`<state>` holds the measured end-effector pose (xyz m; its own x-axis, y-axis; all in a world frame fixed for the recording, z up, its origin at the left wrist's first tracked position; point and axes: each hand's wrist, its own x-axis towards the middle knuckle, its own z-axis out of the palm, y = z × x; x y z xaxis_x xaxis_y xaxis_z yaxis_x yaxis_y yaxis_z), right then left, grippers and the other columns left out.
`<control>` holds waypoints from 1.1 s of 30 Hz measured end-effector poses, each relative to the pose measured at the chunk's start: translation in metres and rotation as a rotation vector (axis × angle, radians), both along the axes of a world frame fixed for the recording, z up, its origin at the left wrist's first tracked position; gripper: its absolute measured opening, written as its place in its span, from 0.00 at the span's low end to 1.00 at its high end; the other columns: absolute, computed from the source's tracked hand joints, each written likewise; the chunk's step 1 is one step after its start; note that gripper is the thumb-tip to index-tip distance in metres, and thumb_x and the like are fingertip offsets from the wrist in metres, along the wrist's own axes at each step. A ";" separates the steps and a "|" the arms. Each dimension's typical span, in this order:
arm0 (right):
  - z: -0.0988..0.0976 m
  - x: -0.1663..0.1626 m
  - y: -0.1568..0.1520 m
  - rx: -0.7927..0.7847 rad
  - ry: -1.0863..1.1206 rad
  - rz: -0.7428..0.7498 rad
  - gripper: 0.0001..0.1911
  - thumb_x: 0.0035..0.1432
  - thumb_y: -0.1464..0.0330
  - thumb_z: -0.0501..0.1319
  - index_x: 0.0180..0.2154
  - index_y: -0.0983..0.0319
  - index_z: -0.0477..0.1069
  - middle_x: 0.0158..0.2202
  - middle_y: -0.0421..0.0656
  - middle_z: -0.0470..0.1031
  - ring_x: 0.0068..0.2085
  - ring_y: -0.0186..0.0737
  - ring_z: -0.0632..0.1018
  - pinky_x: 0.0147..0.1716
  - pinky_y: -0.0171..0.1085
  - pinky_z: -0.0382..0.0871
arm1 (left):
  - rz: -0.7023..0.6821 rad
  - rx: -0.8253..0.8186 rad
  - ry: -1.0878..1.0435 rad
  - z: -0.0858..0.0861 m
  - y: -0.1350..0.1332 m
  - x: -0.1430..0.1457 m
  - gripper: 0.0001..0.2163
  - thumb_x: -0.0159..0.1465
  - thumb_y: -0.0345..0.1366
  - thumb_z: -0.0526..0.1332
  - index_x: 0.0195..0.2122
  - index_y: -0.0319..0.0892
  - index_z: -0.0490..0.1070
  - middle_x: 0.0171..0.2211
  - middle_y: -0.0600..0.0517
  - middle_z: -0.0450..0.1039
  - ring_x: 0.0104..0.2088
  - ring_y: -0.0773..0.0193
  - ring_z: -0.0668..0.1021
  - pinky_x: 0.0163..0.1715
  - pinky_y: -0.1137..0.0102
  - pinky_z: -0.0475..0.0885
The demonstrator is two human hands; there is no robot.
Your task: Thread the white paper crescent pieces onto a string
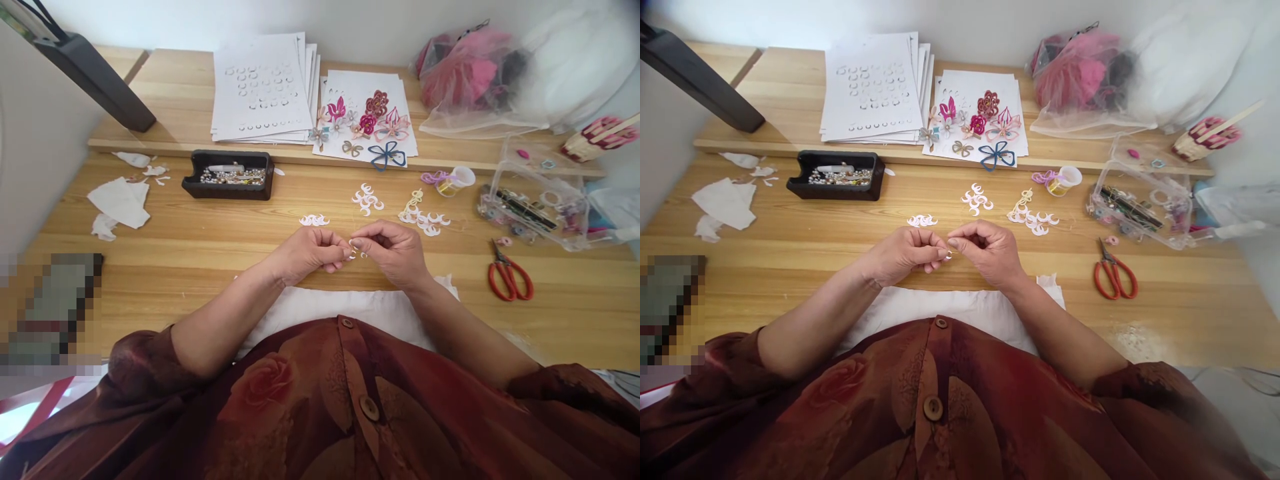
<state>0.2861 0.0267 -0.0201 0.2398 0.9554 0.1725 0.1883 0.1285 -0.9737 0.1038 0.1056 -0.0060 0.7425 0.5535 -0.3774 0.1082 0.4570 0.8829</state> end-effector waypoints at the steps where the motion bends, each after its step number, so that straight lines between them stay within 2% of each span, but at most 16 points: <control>1: -0.001 0.001 0.001 -0.027 0.020 0.006 0.08 0.52 0.62 0.75 0.32 0.58 0.83 0.29 0.41 0.83 0.28 0.36 0.78 0.29 0.36 0.73 | 0.010 0.004 -0.013 0.001 0.000 0.000 0.09 0.51 0.35 0.76 0.27 0.38 0.78 0.24 0.53 0.76 0.24 0.73 0.73 0.24 0.76 0.67; 4: -0.005 0.002 0.003 -0.081 0.072 0.038 0.09 0.52 0.61 0.75 0.31 0.59 0.82 0.29 0.41 0.84 0.29 0.36 0.79 0.31 0.37 0.75 | 0.068 0.008 -0.044 0.002 0.001 0.001 0.11 0.50 0.37 0.77 0.27 0.38 0.78 0.23 0.53 0.75 0.23 0.73 0.72 0.23 0.76 0.66; 7: -0.007 0.000 0.002 -0.068 0.052 0.032 0.08 0.53 0.62 0.74 0.31 0.59 0.82 0.29 0.42 0.83 0.30 0.36 0.79 0.31 0.37 0.74 | 0.149 0.001 -0.047 0.004 0.001 0.003 0.12 0.50 0.37 0.77 0.26 0.38 0.77 0.22 0.54 0.74 0.22 0.73 0.71 0.24 0.75 0.65; 13: -0.007 -0.005 -0.005 0.046 -0.201 -0.031 0.04 0.59 0.66 0.70 0.34 0.59 0.83 0.27 0.40 0.81 0.25 0.33 0.72 0.26 0.35 0.65 | 0.266 0.043 -0.054 0.001 0.000 0.004 0.11 0.52 0.38 0.75 0.26 0.38 0.75 0.23 0.54 0.75 0.22 0.74 0.70 0.25 0.74 0.65; 17: -0.004 -0.006 -0.007 0.132 -0.358 -0.043 0.04 0.61 0.68 0.68 0.34 0.59 0.83 0.28 0.40 0.81 0.25 0.33 0.72 0.26 0.36 0.66 | 0.290 0.064 -0.066 -0.001 -0.001 0.005 0.11 0.53 0.39 0.74 0.26 0.39 0.75 0.25 0.53 0.76 0.23 0.73 0.70 0.25 0.74 0.65; 26: 0.001 -0.007 -0.010 0.173 -0.445 -0.062 0.04 0.62 0.70 0.66 0.35 0.58 0.81 0.28 0.39 0.80 0.24 0.33 0.73 0.25 0.36 0.67 | 0.316 0.143 -0.069 -0.002 -0.001 0.005 0.11 0.55 0.38 0.73 0.27 0.40 0.71 0.25 0.53 0.75 0.24 0.72 0.71 0.26 0.75 0.65; 33: 0.002 -0.010 -0.011 0.296 -0.581 -0.026 0.06 0.64 0.72 0.64 0.36 0.58 0.80 0.28 0.40 0.79 0.25 0.33 0.73 0.28 0.36 0.69 | 0.312 0.262 -0.040 -0.005 -0.002 0.006 0.11 0.56 0.39 0.71 0.28 0.40 0.71 0.26 0.53 0.75 0.25 0.72 0.72 0.28 0.74 0.68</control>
